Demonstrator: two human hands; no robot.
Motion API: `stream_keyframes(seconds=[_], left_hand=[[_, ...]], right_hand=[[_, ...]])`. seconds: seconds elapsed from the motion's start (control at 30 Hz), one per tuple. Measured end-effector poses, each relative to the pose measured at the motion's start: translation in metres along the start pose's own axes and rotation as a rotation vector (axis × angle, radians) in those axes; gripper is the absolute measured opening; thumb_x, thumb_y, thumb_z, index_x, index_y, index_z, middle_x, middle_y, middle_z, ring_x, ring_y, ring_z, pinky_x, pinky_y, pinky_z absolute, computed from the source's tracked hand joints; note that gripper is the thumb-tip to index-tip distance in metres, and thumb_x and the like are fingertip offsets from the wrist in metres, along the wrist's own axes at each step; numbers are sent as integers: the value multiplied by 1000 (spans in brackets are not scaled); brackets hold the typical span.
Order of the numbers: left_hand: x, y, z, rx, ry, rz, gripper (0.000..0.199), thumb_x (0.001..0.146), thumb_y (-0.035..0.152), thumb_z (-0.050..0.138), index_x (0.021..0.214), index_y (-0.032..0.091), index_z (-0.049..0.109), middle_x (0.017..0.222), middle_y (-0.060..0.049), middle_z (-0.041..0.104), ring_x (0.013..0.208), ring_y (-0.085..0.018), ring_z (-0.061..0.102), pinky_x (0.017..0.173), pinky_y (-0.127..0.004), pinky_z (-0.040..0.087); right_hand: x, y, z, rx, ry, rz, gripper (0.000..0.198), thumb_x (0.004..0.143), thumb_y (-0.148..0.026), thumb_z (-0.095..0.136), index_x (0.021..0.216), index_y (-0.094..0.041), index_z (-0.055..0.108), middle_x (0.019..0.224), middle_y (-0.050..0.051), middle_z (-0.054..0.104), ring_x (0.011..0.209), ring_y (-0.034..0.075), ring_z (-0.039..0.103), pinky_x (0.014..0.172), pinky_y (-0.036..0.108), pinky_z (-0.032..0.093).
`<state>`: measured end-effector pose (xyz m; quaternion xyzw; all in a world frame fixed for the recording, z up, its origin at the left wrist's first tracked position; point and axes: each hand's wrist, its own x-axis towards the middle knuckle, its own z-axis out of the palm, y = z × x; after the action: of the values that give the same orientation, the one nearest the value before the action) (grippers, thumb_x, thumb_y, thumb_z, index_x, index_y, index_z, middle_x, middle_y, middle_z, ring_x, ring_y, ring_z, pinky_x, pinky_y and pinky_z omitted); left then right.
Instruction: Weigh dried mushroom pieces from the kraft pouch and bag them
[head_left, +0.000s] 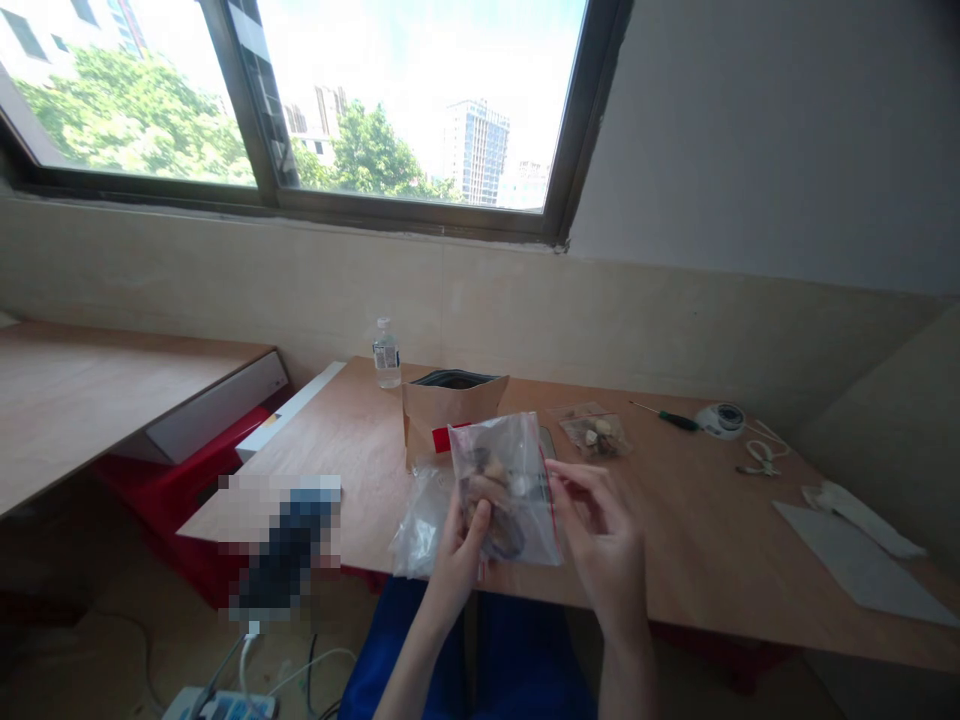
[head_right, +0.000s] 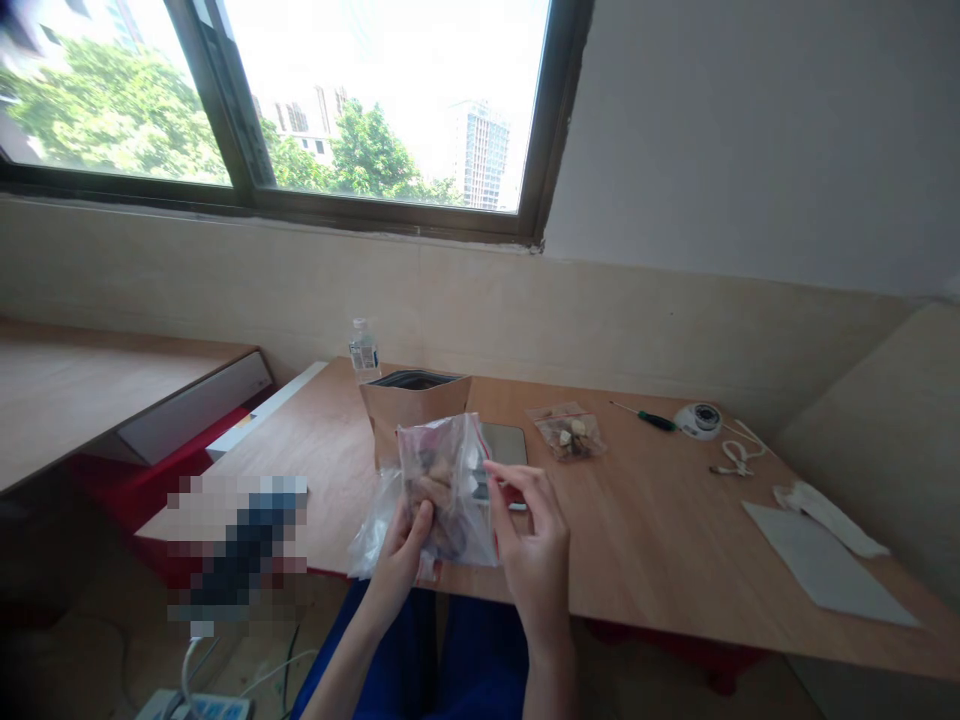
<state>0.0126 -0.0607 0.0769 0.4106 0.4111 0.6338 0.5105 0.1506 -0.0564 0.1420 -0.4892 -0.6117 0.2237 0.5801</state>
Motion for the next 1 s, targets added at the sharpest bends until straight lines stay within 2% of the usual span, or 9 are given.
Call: stream_keyframes(seconds=[0.1,0.23,0.33,0.47,0.53,0.63,0.8,0.9,1.0], left_hand=[[0,2,-2,63,-3,41,52,81,49,56,124,19,53,121,-10,61,114,-23,55,97,-34,42],[-1,5,-3,91,-15,52,50,83,48,54,123,18,55,106,-8,66,99,-22,61,85,-31,48],[0,7,-4,125,-27,71,44,83,46,55,116,17,61,91,-5,67,86,-19,62,77,-27,49],[2,3,-8,157,-59,-14,47,83,48,53,116,16,61,63,1,58,48,-10,49,45,-21,42],[3,2,-11,170,-76,-17,47,83,49,53,116,16,62,63,1,59,51,-12,52,46,-22,43],[5,3,-12,182,-31,33,44,81,47,57,113,18,65,84,-5,69,81,-20,63,68,-28,51],[8,10,-12,140,101,86,42,83,46,54,115,21,63,121,-7,63,117,-23,53,98,-34,42],[8,12,-14,99,133,33,44,83,48,54,118,22,62,111,-7,67,101,-22,61,82,-31,50],[8,10,-19,60,206,-34,50,81,53,55,119,21,60,83,-4,68,66,-15,60,53,-22,46]], right_hand=[[-1,0,4,2,-159,-44,22,87,-30,53,101,-23,68,103,7,64,98,20,61,86,30,49],[-1,4,13,76,-339,79,39,84,-33,58,121,-23,59,120,9,61,115,24,55,98,39,45],[0,6,19,177,-392,198,48,82,-33,61,128,-23,53,125,10,60,116,24,55,98,41,45],[0,7,25,275,-380,270,52,79,-31,63,129,-23,52,125,10,60,114,24,58,98,42,46],[0,9,28,307,-366,285,52,77,-30,65,127,-22,54,124,10,61,112,24,59,97,42,47],[1,11,31,332,-331,296,50,74,-30,68,122,-20,58,122,11,62,107,24,62,95,40,49],[1,13,35,362,-224,306,46,72,-35,70,113,-16,62,109,11,69,97,23,66,86,37,54],[1,14,42,400,-229,304,46,72,-35,71,113,-16,62,108,11,69,95,22,67,85,35,55],[1,14,50,434,-225,289,44,72,-36,71,111,-16,63,108,11,69,93,22,67,84,35,56]])
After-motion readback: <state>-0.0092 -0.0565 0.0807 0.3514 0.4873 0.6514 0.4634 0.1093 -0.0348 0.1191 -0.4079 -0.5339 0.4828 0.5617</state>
